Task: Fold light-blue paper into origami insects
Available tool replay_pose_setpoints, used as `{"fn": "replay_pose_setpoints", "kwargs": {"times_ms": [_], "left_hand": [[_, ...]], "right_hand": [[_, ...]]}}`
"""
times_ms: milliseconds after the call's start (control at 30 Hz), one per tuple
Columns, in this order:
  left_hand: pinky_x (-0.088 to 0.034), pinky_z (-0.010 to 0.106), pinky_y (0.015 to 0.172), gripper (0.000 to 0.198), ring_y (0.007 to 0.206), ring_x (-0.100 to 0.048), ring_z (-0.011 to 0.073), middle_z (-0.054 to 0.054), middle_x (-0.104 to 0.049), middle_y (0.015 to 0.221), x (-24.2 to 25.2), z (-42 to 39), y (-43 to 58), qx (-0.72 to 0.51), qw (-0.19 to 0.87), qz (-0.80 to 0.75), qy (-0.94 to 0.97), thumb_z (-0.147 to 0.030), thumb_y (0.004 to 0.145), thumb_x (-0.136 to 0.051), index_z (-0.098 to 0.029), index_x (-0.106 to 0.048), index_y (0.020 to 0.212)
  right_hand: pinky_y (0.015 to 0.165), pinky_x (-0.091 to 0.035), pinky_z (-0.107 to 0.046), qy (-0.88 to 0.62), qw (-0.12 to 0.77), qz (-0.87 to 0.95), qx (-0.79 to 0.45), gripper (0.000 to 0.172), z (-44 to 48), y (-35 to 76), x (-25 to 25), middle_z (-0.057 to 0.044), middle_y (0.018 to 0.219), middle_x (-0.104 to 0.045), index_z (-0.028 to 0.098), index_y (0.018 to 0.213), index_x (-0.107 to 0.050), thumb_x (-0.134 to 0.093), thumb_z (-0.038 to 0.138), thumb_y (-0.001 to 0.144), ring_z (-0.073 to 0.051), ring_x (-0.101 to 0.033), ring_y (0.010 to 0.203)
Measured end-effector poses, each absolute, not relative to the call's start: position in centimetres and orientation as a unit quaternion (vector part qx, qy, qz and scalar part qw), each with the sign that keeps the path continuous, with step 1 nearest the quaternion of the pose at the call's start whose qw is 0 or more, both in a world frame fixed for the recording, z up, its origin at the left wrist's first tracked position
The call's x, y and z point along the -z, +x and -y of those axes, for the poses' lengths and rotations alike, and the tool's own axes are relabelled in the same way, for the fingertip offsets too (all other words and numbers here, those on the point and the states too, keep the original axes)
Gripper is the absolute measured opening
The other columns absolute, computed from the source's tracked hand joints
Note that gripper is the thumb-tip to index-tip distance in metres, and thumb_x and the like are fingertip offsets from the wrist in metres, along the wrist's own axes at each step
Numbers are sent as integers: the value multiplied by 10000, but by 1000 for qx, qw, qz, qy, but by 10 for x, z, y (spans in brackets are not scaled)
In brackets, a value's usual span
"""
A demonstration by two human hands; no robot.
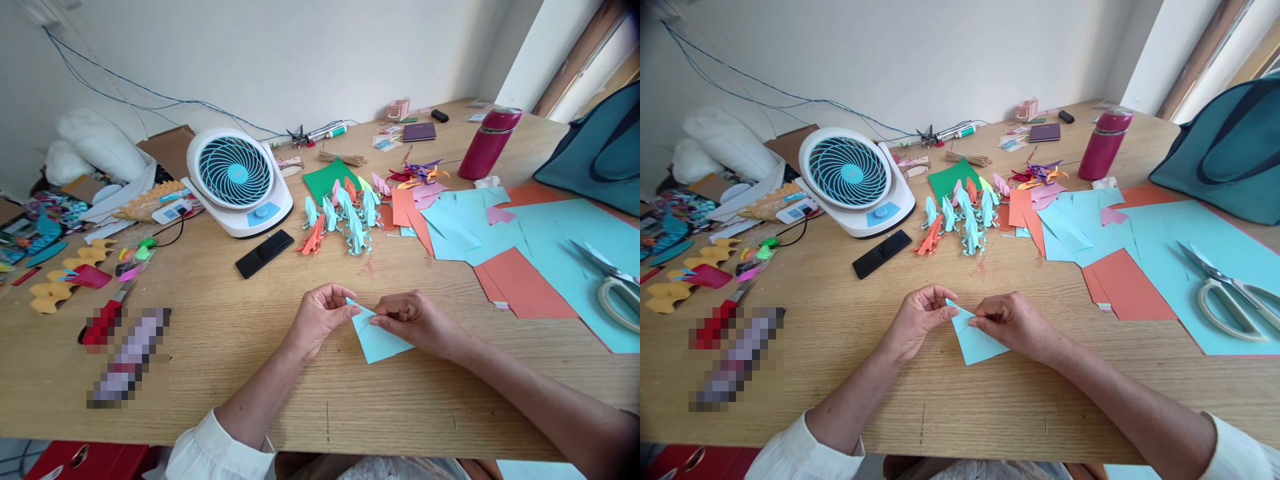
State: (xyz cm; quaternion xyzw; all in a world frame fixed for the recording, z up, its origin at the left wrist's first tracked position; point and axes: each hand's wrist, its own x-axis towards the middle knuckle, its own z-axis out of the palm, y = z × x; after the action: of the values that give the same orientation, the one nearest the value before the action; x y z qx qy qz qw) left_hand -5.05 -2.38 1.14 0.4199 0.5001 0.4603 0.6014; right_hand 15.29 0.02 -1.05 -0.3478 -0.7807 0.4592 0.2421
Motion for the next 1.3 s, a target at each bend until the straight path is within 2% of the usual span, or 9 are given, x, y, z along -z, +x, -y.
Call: {"fn": "replay_pose_setpoints", "kwargs": {"times_ms": [433,633,900,1000,1100,1200,1300], "left_hand": [[-439,211,623,364,609,-543,78,-24,-622,646,-10,23,-54,-461,592,-510,421,-315,542,-911,-142,-706,788],[-428,216,624,368,592,-529,77,-34,-608,618,-8,22,-55,-466,604,-506,404,-311,514,-923,-146,-676,731],[-410,222,682,289,663,-521,85,-11,-629,703,-3,20,-55,-490,595,-494,402,-360,638,-865,-147,-693,729],[-402,226,680,329,691,-524,100,3,-627,747,-5,21,-55,-472,581,-498,438,-459,732,-783,-151,-705,818],[-364,231,627,406,658,-488,108,-1,-580,689,-4,23,-53,-419,575,-489,504,-548,803,-676,-149,-654,734],[-314,235,569,437,590,-408,95,-31,-476,605,1,25,-51,-366,549,-486,573,-528,776,-707,-153,-549,615],[-315,231,548,423,573,-392,90,-38,-452,602,6,25,-49,-354,525,-506,586,-489,756,-729,-160,-508,608]], "right_hand": [[469,-249,-225,-346,233,789,-451,384,-1,153,11,34,601,-451,161,653,-549,-540,435,923,-72,-345,518],[469,-251,-231,-339,233,788,-458,409,0,154,14,28,606,-457,166,645,-538,-532,465,923,-79,-343,526],[470,-252,-225,-331,240,791,-456,423,-1,153,12,32,598,-426,164,623,-515,-534,457,927,-74,-344,524],[463,-259,-221,-338,250,763,-491,393,-1,153,13,23,627,-468,156,699,-600,-535,473,924,-77,-359,525],[468,-263,-223,-367,275,736,-498,392,-1,153,15,25,615,-463,150,752,-644,-550,497,910,-84,-362,534],[466,-256,-228,-399,301,711,-494,431,-2,152,15,32,581,-421,148,697,-614,-588,541,872,-86,-344,534],[466,-249,-231,-412,317,690,-504,452,-2,151,13,38,573,-403,150,680,-606,-616,574,838,-84,-324,531]]}}
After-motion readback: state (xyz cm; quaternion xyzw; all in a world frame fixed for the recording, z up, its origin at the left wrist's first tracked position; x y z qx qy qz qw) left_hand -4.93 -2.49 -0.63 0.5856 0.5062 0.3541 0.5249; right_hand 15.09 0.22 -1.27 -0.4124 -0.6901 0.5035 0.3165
